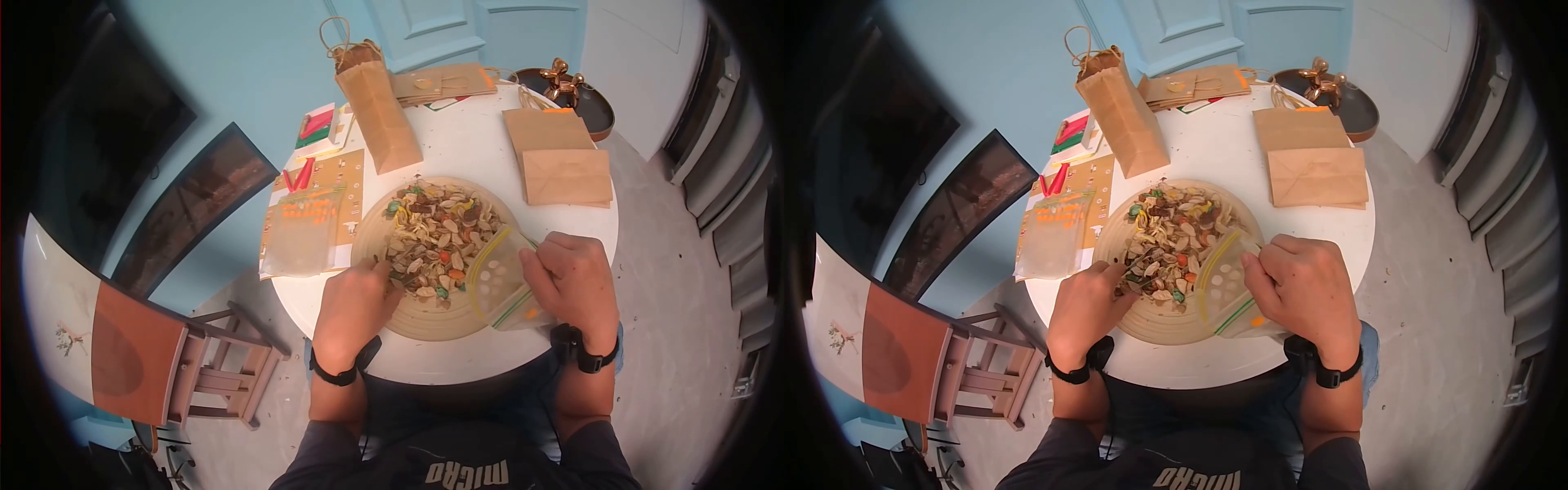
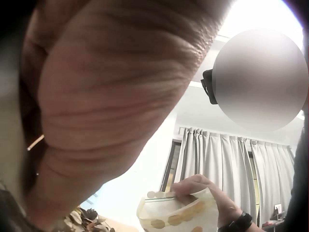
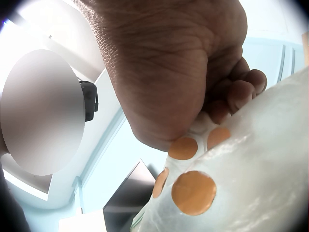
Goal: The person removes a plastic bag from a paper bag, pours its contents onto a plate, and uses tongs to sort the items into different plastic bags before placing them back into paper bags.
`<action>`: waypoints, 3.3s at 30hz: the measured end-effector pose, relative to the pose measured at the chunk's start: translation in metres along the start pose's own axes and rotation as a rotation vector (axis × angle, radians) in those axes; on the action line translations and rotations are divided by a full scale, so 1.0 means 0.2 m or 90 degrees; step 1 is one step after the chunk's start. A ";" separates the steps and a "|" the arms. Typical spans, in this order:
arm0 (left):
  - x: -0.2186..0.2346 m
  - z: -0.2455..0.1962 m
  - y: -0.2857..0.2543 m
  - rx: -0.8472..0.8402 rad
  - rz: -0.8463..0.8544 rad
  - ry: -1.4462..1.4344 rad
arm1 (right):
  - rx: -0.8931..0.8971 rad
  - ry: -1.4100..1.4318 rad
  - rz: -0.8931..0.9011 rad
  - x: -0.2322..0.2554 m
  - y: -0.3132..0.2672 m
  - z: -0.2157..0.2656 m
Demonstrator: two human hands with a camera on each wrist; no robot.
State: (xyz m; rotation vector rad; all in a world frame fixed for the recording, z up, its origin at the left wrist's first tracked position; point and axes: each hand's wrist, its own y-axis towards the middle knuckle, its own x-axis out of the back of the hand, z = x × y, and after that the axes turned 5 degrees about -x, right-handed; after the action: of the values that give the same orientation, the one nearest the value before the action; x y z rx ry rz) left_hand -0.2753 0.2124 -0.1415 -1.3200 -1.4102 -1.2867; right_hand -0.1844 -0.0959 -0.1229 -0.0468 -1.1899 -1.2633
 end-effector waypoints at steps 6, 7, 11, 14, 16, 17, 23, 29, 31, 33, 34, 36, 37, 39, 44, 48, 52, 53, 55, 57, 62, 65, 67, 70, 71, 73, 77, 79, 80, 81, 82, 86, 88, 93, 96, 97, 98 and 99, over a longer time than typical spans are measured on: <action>-0.04 -0.01 0.03 0.025 -0.006 0.039 | -0.007 0.003 0.003 0.00 0.00 -0.01; -0.04 -0.01 0.04 0.027 -0.010 0.048 | -0.007 0.003 0.003 0.00 -0.01 -0.01; -0.03 -0.03 0.04 0.018 0.002 0.036 | -0.012 0.004 0.005 0.01 -0.01 -0.02; -0.04 -0.03 0.05 0.011 -0.007 0.040 | -0.014 0.008 0.003 0.02 -0.01 -0.02; -0.04 -0.03 0.05 0.009 -0.012 0.042 | -0.015 0.010 0.003 0.02 -0.01 -0.02; -0.04 -0.03 0.05 0.008 -0.014 0.043 | -0.016 0.010 0.003 0.02 -0.02 -0.02; -0.03 -0.02 0.05 0.005 -0.051 0.035 | -0.015 0.011 0.004 0.03 -0.02 -0.03; 0.01 -0.01 0.04 0.003 -0.091 0.019 | -0.006 0.015 0.005 0.02 -0.02 -0.03; 0.04 -0.02 0.04 -0.007 -0.110 -0.011 | 0.004 0.019 0.009 0.01 -0.01 -0.04; 0.08 -0.06 0.03 -0.019 -0.129 -0.068 | 0.008 0.019 0.012 0.00 -0.02 -0.04; 0.09 -0.09 0.03 -0.025 -0.138 -0.097 | 0.008 0.019 0.013 0.00 -0.02 -0.04; 0.10 -0.13 0.02 -0.053 -0.148 -0.157 | 0.008 0.015 0.019 0.00 -0.02 -0.04; 0.11 -0.16 0.01 -0.066 -0.152 -0.188 | 0.008 0.013 0.023 0.00 -0.02 -0.04; 0.11 -0.24 0.01 -0.124 -0.142 -0.248 | 0.009 0.008 0.026 0.00 -0.01 -0.04; 0.13 -0.23 -0.01 -0.114 -0.157 -0.224 | 0.006 -0.001 0.007 0.01 -0.01 -0.03; 0.15 -0.01 -0.05 0.012 -0.076 -0.124 | -0.007 -0.001 0.005 0.01 -0.02 -0.03; 0.12 0.18 -0.05 0.080 -0.030 -0.060 | -0.005 -0.005 0.007 0.00 -0.02 -0.03; 0.12 0.22 -0.05 0.100 -0.026 -0.047 | -0.004 -0.006 0.008 -0.01 -0.02 -0.03; 0.09 0.25 -0.04 0.123 -0.027 -0.037 | -0.007 -0.005 0.009 -0.01 -0.02 -0.02; 0.07 0.26 -0.04 0.130 -0.037 -0.045 | -0.007 -0.003 0.011 -0.01 -0.01 -0.02; 0.07 0.16 -0.02 0.119 0.028 -0.052 | -0.009 -0.003 0.019 -0.02 -0.01 0.00; 0.09 0.09 -0.03 0.091 0.059 -0.058 | -0.016 0.008 0.016 -0.02 -0.01 0.00; 0.09 0.08 -0.04 0.069 0.063 -0.056 | -0.017 0.011 0.017 -0.02 -0.01 0.00; 0.06 0.07 -0.03 0.045 0.063 -0.047 | -0.016 0.016 0.018 -0.02 -0.01 0.00; 0.05 0.07 -0.02 0.041 0.063 -0.048 | -0.015 0.017 0.018 -0.02 -0.01 0.00; 0.03 0.07 -0.01 0.031 0.061 -0.045 | -0.013 0.020 0.016 -0.02 -0.01 0.00; 0.03 0.06 0.00 0.004 0.053 -0.037 | -0.017 0.022 0.013 -0.01 -0.01 0.00; 0.03 0.06 0.01 -0.004 0.052 -0.032 | -0.018 0.023 0.010 -0.01 -0.01 0.00; 0.04 0.06 0.01 -0.005 0.054 -0.029 | -0.019 0.023 0.008 -0.01 -0.01 0.00; 0.04 0.06 0.01 -0.005 0.056 -0.025 | -0.020 0.019 0.011 -0.01 -0.01 0.00; 0.05 0.05 0.00 -0.003 0.050 -0.024 | -0.022 0.015 0.015 -0.01 -0.01 0.00; 0.07 0.05 -0.01 0.000 0.029 -0.028 | -0.020 0.011 0.013 -0.01 -0.02 -0.01; 0.08 0.05 -0.01 0.002 0.021 -0.034 | -0.016 0.014 0.015 0.00 -0.01 -0.01; 0.11 0.02 -0.02 -0.004 0.011 -0.028 | -0.003 0.013 0.019 0.00 -0.01 -0.01; 0.10 0.03 -0.03 -0.004 -0.011 -0.040 | -0.002 0.009 0.018 0.00 -0.02 -0.01; 0.11 0.03 -0.04 0.017 0.000 -0.037 | -0.001 0.007 0.014 0.01 -0.02 -0.01; 0.13 0.02 -0.05 0.038 0.011 -0.034 | -0.001 0.006 0.011 0.01 -0.02 -0.01; 0.15 0.00 -0.06 0.059 0.023 -0.031 | -0.003 0.006 0.013 0.01 -0.02 -0.02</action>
State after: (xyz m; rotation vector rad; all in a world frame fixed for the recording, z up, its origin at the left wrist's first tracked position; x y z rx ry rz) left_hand -0.2911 0.2194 -0.1139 -1.3157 -1.4554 -1.1585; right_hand -0.1856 -0.1007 -0.1257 -0.0561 -1.1748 -1.2482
